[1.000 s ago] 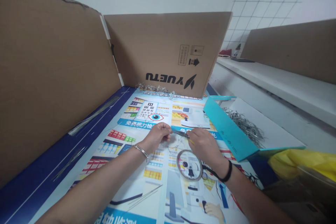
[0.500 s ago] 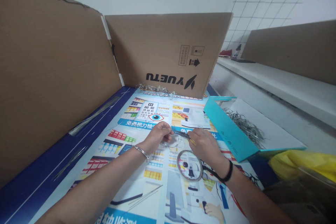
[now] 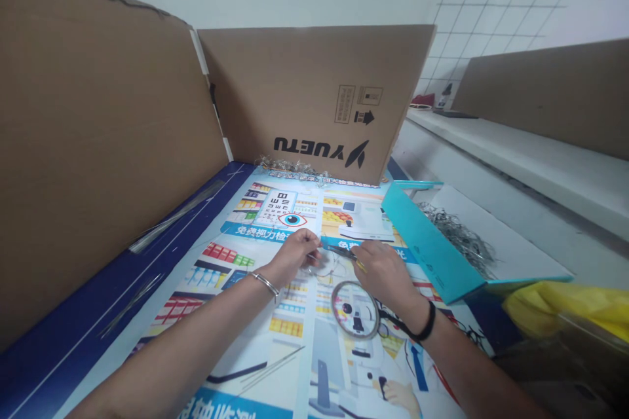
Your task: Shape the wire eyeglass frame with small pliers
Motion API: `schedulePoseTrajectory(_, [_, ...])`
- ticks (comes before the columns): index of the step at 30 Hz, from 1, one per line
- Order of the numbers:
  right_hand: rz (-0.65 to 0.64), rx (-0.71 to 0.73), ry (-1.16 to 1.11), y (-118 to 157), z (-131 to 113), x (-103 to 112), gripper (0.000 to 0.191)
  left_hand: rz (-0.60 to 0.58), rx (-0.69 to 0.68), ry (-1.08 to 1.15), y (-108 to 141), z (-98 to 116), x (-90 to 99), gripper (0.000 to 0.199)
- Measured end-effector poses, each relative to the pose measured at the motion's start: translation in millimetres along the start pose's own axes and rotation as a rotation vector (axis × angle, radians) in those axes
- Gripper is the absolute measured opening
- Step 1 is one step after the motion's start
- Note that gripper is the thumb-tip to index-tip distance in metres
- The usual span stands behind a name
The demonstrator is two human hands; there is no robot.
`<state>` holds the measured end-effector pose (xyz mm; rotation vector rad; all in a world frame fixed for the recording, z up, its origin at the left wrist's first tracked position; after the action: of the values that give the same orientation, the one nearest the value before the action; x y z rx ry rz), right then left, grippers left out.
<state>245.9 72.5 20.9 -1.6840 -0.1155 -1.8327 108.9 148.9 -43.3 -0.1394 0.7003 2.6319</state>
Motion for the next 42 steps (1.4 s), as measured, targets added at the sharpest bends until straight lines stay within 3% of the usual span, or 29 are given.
schedulePoseTrajectory(10, [-0.046, 0.020, 0.045, -2, -3, -1, 0.013, 0.028, -0.038, -0.080, 2, 2, -0.8, 0.016])
schedulePoseTrajectory(23, [-0.036, -0.011, 0.001, 1, 0, -8, 0.018, -0.036, -0.108, 0.003, 5, 6, -5.1, 0.020])
schedulePoseTrajectory(36, [0.122, -0.002, -0.092, 3, 7, -8, 0.015, -0.024, -0.114, -0.100, 4, 5, -5.9, 0.018])
schedulePoseTrajectory(39, [0.329, 0.049, -0.192, 0, 1, 17, 0.015, -0.014, -0.116, -0.077, 5, 7, -4.9, 0.019])
schedulePoseTrajectory(42, [0.535, 0.110, -0.389, -1, -26, 67, 0.018, 0.001, -0.131, -0.063, 7, 9, -3.2, 0.019])
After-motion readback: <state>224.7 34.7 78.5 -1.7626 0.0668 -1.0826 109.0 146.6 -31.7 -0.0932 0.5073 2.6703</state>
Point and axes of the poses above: each hand's wrist, its own y-axis away from the middle knuckle, its own x-axis out of the back of the hand, z = x × y, the point moved 8 cm from there along -y, towards the middle knuckle, and after that the axes turned 14 degrees about x, right-handed, at the moved point
